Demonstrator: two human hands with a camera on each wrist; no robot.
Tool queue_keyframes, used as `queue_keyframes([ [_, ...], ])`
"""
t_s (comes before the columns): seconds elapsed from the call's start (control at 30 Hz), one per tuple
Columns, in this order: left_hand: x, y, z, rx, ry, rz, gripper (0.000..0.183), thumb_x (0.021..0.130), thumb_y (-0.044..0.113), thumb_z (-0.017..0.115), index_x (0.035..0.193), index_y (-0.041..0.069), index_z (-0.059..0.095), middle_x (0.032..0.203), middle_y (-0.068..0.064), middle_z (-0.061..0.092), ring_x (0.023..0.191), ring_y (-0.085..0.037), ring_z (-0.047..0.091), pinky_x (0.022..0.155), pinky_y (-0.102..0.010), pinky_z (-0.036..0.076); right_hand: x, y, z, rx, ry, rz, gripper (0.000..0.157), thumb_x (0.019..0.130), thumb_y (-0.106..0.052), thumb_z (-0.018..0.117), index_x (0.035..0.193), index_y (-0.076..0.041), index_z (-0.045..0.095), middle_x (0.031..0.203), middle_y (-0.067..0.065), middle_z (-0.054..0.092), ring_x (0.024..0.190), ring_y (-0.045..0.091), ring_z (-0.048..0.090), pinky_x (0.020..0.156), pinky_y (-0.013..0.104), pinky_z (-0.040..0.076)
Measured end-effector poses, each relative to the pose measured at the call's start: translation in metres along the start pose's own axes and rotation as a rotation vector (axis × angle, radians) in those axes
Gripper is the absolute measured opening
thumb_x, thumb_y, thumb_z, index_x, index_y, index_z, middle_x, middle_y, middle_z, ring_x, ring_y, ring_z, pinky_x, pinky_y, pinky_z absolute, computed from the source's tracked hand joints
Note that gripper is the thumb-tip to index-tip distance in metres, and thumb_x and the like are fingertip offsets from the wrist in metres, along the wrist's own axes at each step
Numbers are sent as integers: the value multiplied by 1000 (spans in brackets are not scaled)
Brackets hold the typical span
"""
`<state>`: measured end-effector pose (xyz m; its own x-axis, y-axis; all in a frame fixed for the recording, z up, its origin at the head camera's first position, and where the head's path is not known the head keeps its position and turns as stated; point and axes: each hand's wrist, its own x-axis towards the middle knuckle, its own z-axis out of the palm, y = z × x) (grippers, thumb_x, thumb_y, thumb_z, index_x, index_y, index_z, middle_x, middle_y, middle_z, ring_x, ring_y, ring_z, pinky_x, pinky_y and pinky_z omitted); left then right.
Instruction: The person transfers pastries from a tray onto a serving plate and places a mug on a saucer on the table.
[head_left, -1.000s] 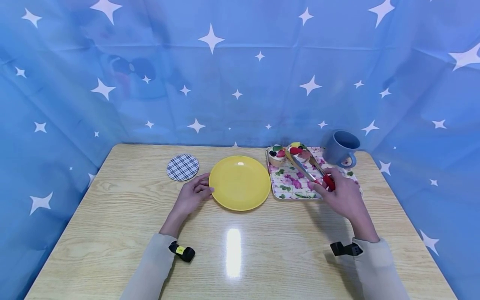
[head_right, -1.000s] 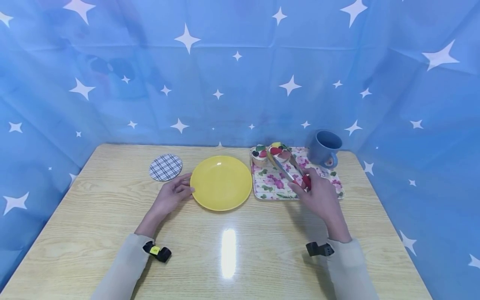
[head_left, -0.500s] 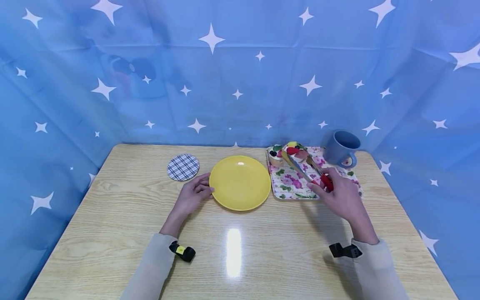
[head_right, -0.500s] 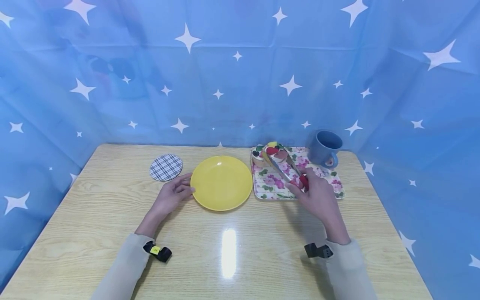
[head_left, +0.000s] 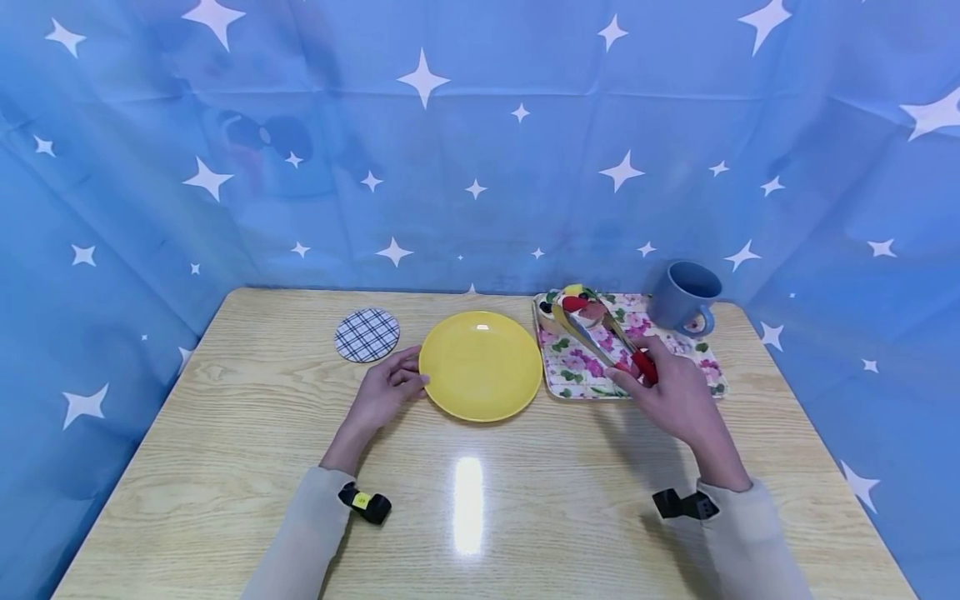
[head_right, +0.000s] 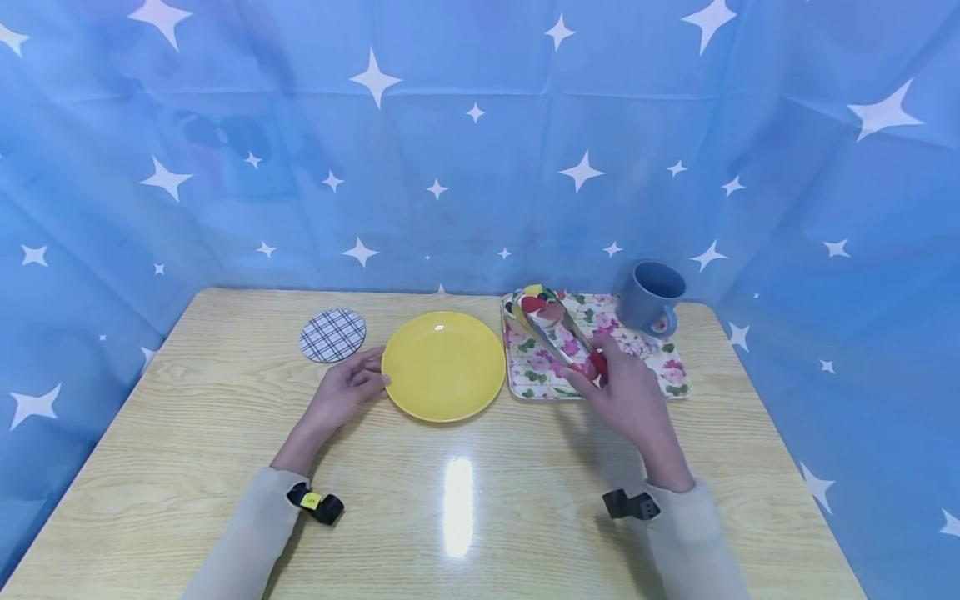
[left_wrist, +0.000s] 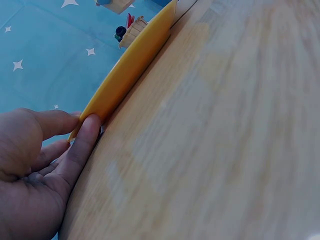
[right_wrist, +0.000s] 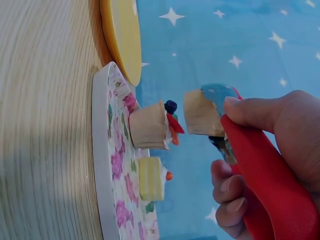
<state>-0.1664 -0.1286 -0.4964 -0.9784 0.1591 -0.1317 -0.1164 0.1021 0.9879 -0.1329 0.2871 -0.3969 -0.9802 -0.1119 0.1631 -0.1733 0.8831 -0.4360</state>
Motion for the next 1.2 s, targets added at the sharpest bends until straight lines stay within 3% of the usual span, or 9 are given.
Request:
queue_keyframes([
  [0.2, -1, 1, 0, 2, 1, 0, 57, 98, 7, 69, 151, 14, 50, 129, -20, 61, 103, -16, 67, 83, -29, 66, 1, -4, 1, 11, -24, 6, 61, 95, -45, 72, 135, -2, 55, 93, 16, 63, 73, 24, 51, 54, 26, 39],
  [0.77, -1, 0, 0, -10, 4, 10, 57, 97, 5, 68, 151, 12, 50, 128, -20, 61, 101, -14, 67, 83, -29, 66, 1, -17, 12, 6, -21, -32, 56, 94, -43, 74, 131, -5, 56, 79, 10, 57, 64, 20, 46, 50, 25, 34],
  [1.2, 0, -1, 0, -7, 5, 8, 56, 98, 7, 69, 151, 12, 50, 127, -20, 62, 103, -16, 68, 85, -29, 66, 4, -24, 23, 17, -56, -31, 58, 94, -44, 74, 134, -5, 57, 81, 11, 57, 67, 21, 45, 53, 26, 34],
])
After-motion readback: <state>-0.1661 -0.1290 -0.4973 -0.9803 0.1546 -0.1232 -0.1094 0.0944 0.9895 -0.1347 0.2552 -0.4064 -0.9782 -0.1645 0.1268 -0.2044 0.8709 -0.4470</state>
